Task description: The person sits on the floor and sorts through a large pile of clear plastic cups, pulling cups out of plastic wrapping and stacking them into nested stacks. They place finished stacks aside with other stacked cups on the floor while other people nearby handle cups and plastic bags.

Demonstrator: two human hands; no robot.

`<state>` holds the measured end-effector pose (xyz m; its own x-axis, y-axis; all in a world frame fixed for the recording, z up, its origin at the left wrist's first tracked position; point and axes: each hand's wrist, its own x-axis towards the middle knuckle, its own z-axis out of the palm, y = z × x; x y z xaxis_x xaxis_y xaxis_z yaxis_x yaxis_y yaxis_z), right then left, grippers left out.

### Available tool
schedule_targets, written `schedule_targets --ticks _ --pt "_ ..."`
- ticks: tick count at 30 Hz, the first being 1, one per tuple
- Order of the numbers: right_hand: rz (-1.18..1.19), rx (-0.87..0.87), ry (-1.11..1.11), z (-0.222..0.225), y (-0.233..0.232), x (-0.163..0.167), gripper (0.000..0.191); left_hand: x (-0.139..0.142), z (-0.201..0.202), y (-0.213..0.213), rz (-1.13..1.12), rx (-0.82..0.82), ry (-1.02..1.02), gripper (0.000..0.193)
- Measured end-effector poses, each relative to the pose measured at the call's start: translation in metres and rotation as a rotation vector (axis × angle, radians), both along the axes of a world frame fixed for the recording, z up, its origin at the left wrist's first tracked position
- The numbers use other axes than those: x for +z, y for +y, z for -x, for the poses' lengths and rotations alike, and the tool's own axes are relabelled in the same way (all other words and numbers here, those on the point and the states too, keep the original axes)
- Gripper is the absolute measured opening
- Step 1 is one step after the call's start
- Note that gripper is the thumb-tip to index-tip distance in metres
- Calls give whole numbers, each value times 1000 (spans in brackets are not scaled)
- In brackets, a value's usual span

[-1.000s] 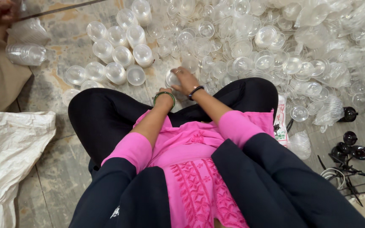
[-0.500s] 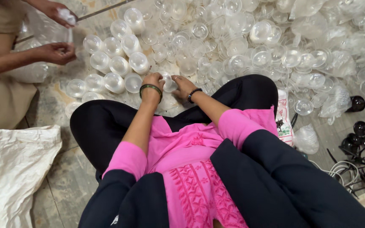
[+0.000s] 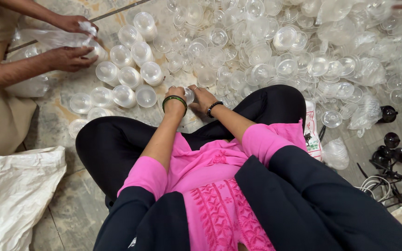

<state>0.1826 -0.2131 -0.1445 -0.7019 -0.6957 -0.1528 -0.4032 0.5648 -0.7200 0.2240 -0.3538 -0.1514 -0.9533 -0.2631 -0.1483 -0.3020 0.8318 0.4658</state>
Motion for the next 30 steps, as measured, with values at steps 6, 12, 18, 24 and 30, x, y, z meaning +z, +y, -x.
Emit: schedule_targets --ticks 6,12,18,24,30 --pt "17 -14 53 -2 -5 -6 69 -1 -1 -6 -48 25 33 15" --pt "65 -2 -60 1 -2 -3 82 1 -1 -5 -71 56 35 17" --pt "-42 12 -118 5 0 3 88 -3 3 -8 -79 26 66 18" --pt "-38 27 -87 8 -5 -2 85 -8 7 -13 -73 13 75 18" --pt "-48 47 -36 13 -9 -6 84 -8 14 -12 -42 23 41 16"
